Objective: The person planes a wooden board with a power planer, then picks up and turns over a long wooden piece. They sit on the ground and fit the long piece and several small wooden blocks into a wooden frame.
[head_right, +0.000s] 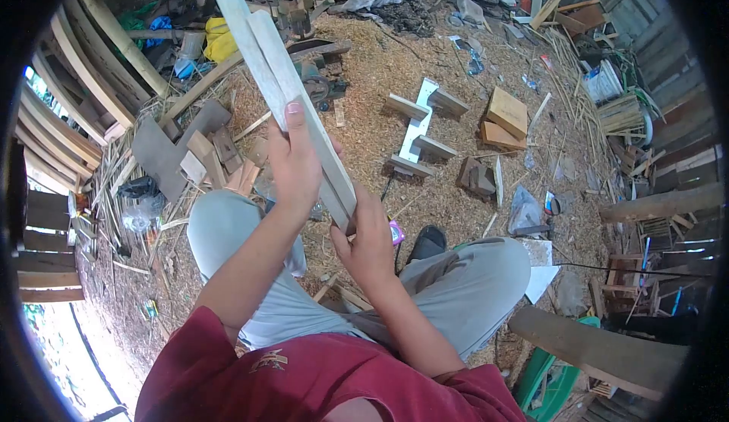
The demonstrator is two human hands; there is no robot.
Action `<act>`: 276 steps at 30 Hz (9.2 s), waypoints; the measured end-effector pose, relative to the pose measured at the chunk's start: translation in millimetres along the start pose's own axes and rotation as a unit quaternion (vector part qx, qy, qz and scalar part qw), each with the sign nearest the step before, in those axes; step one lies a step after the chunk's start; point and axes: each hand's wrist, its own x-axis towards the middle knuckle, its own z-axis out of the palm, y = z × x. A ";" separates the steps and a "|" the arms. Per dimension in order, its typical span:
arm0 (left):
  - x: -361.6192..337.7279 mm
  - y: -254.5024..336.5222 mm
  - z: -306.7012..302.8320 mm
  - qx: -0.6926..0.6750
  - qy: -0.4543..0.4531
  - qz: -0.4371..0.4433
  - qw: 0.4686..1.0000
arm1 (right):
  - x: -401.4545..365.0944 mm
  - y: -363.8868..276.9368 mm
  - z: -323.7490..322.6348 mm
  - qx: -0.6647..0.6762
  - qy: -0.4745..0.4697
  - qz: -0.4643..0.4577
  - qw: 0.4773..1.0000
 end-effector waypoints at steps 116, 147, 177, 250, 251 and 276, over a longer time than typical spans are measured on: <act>23.2 28.0 -29.7 -0.013 -0.002 -0.040 0.999 | -6.2 -7.4 6.2 0.512 0.023 0.159 0.844; 31.9 1.6 -31.2 -0.080 0.027 -0.043 0.996 | -5.4 7.5 -0.3 0.390 -0.004 0.074 0.918; 26.1 29.3 -27.3 -0.242 -0.074 -0.103 0.962 | -3.8 -25.5 -52.2 0.167 -0.098 0.053 0.980; 41.3 76.5 -76.8 -0.441 -0.349 0.114 0.819 | -55.6 -12.1 47.4 0.074 0.055 -0.060 0.994; 42.0 76.4 -76.9 -0.441 -0.355 0.117 0.816 | -55.6 -10.7 47.9 0.072 0.054 -0.065 0.994; 34.0 79.6 -62.8 -0.268 -0.165 0.110 0.943 | -41.9 -7.8 49.3 0.100 0.070 0.010 0.992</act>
